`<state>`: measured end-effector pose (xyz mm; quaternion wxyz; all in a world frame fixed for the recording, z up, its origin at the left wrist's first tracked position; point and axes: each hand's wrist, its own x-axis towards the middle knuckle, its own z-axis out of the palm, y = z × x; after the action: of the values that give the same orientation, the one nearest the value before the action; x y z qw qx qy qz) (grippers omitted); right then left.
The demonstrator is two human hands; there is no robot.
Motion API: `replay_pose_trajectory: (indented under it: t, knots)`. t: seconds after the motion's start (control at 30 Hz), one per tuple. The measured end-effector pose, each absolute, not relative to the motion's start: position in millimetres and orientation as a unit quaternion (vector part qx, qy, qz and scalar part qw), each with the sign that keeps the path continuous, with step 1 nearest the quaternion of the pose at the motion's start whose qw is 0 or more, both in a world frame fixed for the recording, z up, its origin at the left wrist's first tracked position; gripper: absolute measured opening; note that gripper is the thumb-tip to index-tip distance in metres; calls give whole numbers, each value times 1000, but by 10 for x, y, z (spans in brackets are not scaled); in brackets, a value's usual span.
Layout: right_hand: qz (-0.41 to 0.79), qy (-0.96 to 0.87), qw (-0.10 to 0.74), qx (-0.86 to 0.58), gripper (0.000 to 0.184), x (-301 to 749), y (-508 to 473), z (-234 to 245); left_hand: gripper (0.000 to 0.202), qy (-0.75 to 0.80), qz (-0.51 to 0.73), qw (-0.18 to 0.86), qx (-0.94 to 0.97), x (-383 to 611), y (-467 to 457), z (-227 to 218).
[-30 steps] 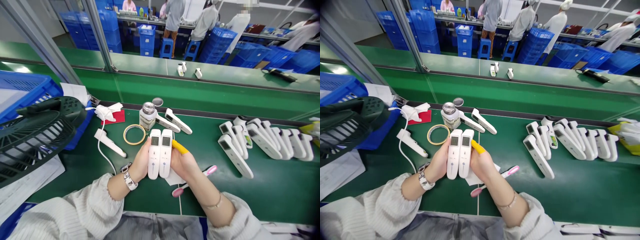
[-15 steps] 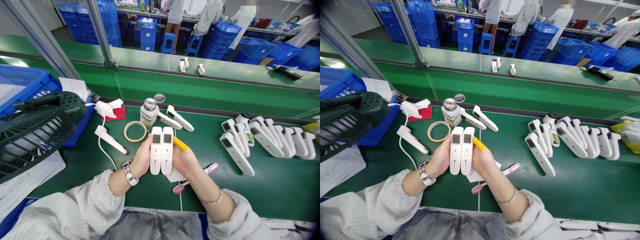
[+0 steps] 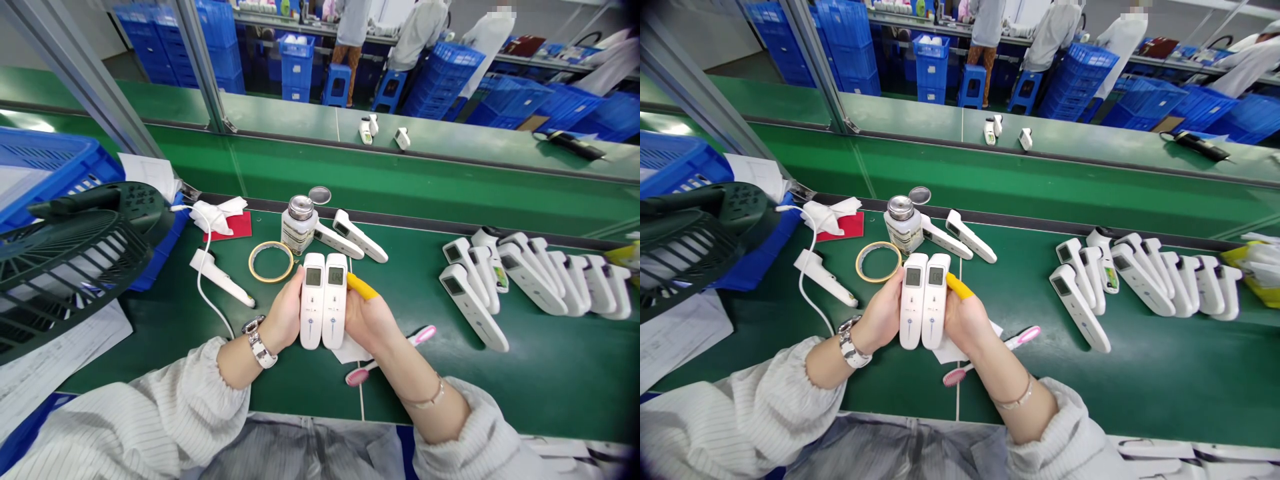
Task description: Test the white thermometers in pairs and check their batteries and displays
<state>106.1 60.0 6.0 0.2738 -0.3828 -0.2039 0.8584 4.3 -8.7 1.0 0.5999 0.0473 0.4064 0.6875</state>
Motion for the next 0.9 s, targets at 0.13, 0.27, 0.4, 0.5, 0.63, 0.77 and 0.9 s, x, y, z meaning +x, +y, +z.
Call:
replay_pose_trajectory:
  t: [0.13,0.27,0.4,0.5,0.63,0.77,0.9]
  knots:
    - [869,-229,281,-338,16,1095,597,46,38,392,695,602,41,39,-81,-2]
    - [875,-281,271,-287,39,1144,610,47,24,383,722,574,42,20,-78,-10]
    - [868,-304,266,-288,44,1155,641,50,17,380,729,565,74,12,-91,-10]
    - [861,-319,274,-287,44,1143,648,55,29,380,720,575,86,13,-101,-3]
    - [854,-327,282,-289,45,1140,635,58,35,372,703,593,119,8,-95,6]
    - [853,-328,276,-298,44,1148,627,52,35,386,683,607,125,-1,-84,21]
    - [852,-326,274,-303,42,1152,629,54,34,384,687,607,113,-6,-91,44]
